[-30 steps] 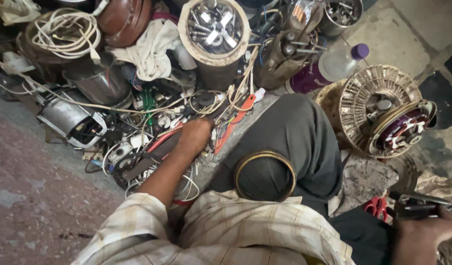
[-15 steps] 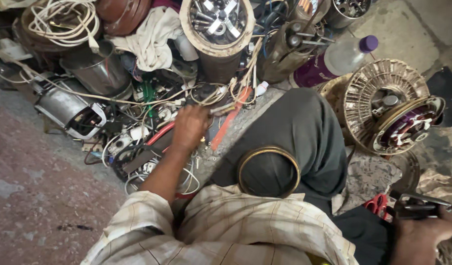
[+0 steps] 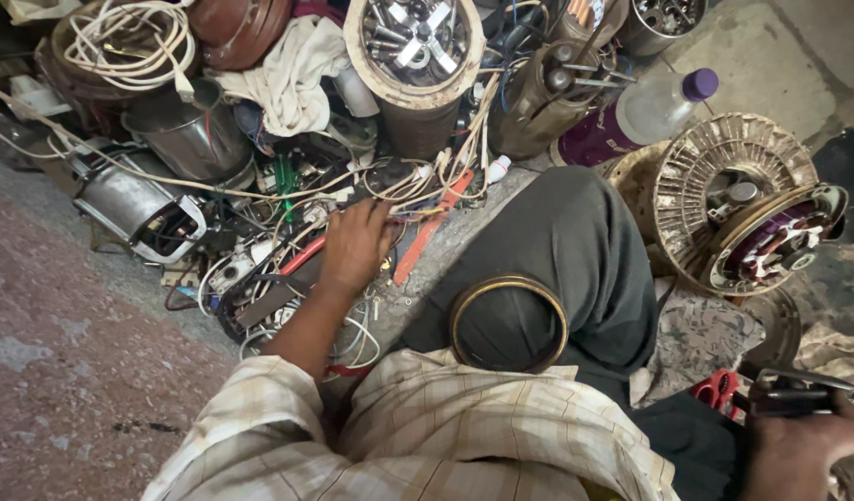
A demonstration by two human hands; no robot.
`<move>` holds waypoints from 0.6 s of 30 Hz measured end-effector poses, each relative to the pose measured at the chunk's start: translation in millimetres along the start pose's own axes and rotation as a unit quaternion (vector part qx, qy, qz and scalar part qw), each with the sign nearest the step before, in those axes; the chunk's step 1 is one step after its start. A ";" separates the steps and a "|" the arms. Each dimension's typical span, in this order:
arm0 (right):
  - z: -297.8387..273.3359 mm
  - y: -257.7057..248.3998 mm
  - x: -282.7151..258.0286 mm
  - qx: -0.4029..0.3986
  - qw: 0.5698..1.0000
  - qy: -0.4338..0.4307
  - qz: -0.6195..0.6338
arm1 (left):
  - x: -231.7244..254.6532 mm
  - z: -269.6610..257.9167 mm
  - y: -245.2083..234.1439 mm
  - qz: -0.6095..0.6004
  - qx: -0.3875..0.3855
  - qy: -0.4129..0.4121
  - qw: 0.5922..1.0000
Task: The person sits on the floor and works on a disassembled electric motor. They use a caliper to measure a part, apply lubricant from a bottle, and use a hammer and pliers to adjust components on the motor housing.
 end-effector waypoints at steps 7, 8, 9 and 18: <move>5.0 6.6 -1.0 -0.041 0.999 0.032 -0.006 | 15.8 -33.1 14.6 0.055 -0.005 0.062 0.997; 4.4 11.6 0.4 -0.070 0.997 0.032 -0.009 | 21.6 -37.0 17.9 0.094 -0.017 0.097 0.991; 5.0 10.6 2.9 -0.065 0.997 0.034 0.007 | 28.2 -39.7 21.3 0.070 -0.037 0.136 0.988; 8.6 3.6 6.1 -0.029 0.998 0.049 0.039 | 49.8 -42.0 14.9 0.042 -0.083 0.220 0.971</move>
Point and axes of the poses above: each hand's wrist, its own z-axis towards the middle knuckle, its own y-axis out of the palm, x = y × z, the point moved 10 cm from there along z, towards the middle knuckle, and after that the axes turned 10 degrees about z, right-handed, at the moved point
